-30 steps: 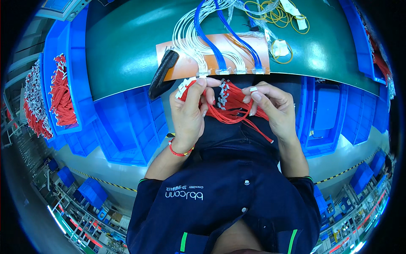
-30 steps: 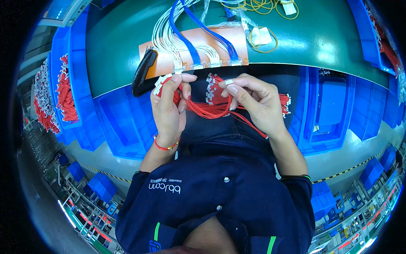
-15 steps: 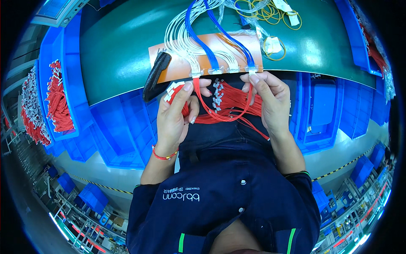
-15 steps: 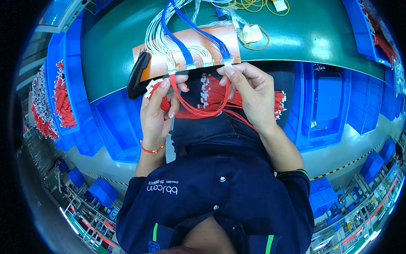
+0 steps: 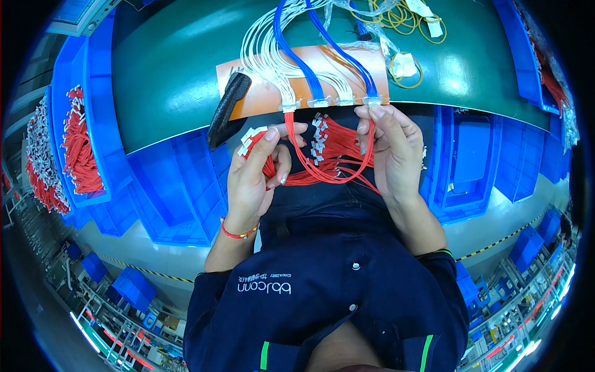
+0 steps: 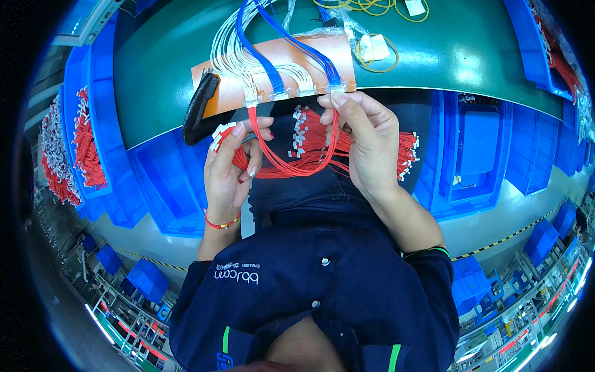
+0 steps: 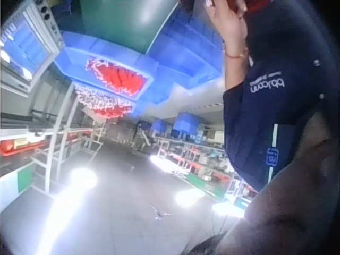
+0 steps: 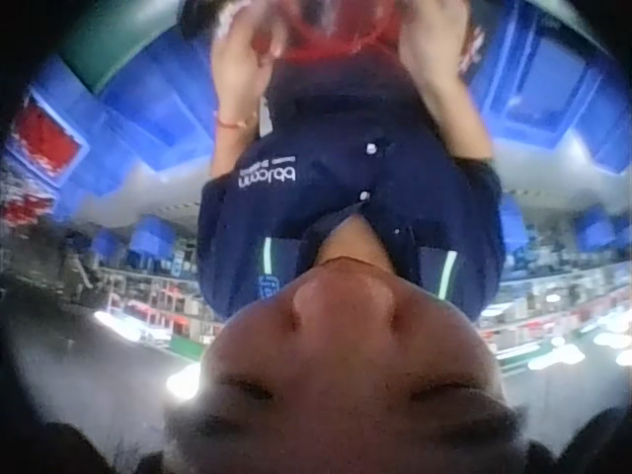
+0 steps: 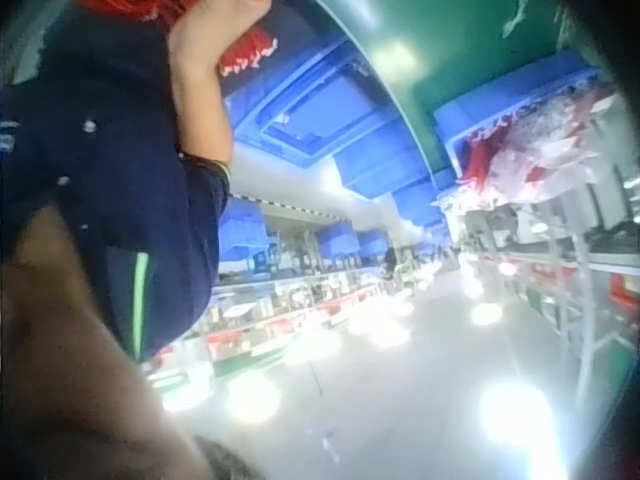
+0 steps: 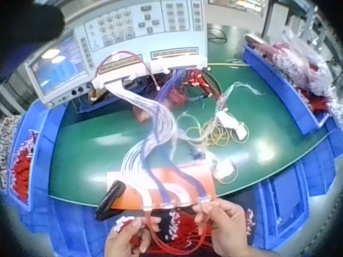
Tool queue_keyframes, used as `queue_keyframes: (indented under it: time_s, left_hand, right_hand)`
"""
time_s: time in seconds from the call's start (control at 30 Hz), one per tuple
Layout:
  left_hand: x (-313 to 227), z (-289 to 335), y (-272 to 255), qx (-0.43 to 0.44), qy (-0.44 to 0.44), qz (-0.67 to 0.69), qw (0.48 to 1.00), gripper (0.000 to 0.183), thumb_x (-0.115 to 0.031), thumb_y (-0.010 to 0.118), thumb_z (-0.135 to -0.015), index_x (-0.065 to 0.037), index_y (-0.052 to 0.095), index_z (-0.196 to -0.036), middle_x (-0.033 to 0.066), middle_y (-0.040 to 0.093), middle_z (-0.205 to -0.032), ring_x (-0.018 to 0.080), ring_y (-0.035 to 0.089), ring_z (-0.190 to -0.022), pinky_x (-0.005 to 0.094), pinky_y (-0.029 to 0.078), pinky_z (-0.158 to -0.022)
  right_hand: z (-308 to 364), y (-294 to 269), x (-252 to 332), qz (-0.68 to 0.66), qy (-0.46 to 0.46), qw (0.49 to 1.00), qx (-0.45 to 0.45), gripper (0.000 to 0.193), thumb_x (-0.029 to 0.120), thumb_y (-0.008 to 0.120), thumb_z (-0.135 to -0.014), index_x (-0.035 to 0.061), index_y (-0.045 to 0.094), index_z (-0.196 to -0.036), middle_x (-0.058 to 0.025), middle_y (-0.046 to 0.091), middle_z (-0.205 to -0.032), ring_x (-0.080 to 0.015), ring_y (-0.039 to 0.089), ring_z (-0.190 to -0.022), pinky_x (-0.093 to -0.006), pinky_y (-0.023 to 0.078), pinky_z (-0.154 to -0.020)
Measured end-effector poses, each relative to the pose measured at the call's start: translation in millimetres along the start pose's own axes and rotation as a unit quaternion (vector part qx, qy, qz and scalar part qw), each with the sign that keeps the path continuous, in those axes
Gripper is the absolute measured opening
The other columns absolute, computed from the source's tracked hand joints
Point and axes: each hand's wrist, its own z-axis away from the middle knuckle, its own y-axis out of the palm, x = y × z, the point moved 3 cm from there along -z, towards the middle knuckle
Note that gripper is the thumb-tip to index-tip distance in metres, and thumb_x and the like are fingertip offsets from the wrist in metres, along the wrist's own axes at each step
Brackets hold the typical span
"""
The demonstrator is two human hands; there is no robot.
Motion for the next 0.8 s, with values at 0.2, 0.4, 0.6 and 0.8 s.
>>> queue_keyframes:
  time_s: [0.2,0.4,0.6,0.8]
  left_hand:
    - [-4.0,-7.2,10.3,0.015,0.010,-0.013,1.000,0.042,-0.026,0.041,-0.106,0.008,0.064,-0.117,0.0081,0.066,-0.094,0.0045,0.044,-0.055,0.0190,0.024,-0.042]
    - [-8.7,-17.6,19.0,0.020,0.004,0.025,0.999,0.041,-0.027,0.044,-0.106,0.006,0.068,-0.110,0.0026,0.063,-0.086,0.0032,0.044,-0.059,0.0197,0.029,-0.047]
    - [-5.6,-21.0,18.9,0.038,-0.002,0.049,0.998,0.041,-0.027,0.044,-0.106,0.005,0.069,-0.105,0.0024,0.062,-0.082,0.0039,0.046,-0.061,0.0207,0.031,-0.048]
    - [-1.0,-19.4,16.6,0.042,-0.003,0.092,0.995,0.040,-0.026,0.045,-0.106,0.003,0.066,-0.089,0.0045,0.059,-0.075,0.0075,0.048,-0.062,0.0233,0.039,-0.056]
  right_hand:
    - [-4.3,-6.8,6.4,-0.019,0.064,0.995,0.070,0.028,0.020,0.059,-0.100,-0.0036,0.070,-0.109,-0.0083,0.070,-0.087,-0.0135,0.064,-0.079,-0.0275,0.052,-0.076]
    - [10.8,-30.1,-5.3,0.275,-0.015,0.955,0.112,0.019,0.013,0.059,-0.099,-0.0025,0.069,-0.103,-0.0068,0.068,-0.093,-0.0150,0.064,-0.094,-0.0327,0.052,-0.086]
    - [33.0,-11.5,-26.1,0.553,-0.168,0.776,0.251,0.028,0.010,0.076,-0.078,0.0048,0.067,-0.104,-0.0113,0.058,-0.098,-0.0306,0.058,-0.096,-0.0397,0.047,-0.084]
    - [36.9,-5.5,-29.5,0.571,-0.205,0.746,0.275,0.026,0.010,0.077,-0.076,0.0049,0.066,-0.098,-0.0102,0.056,-0.098,-0.0292,0.057,-0.099,-0.0387,0.046,-0.082]
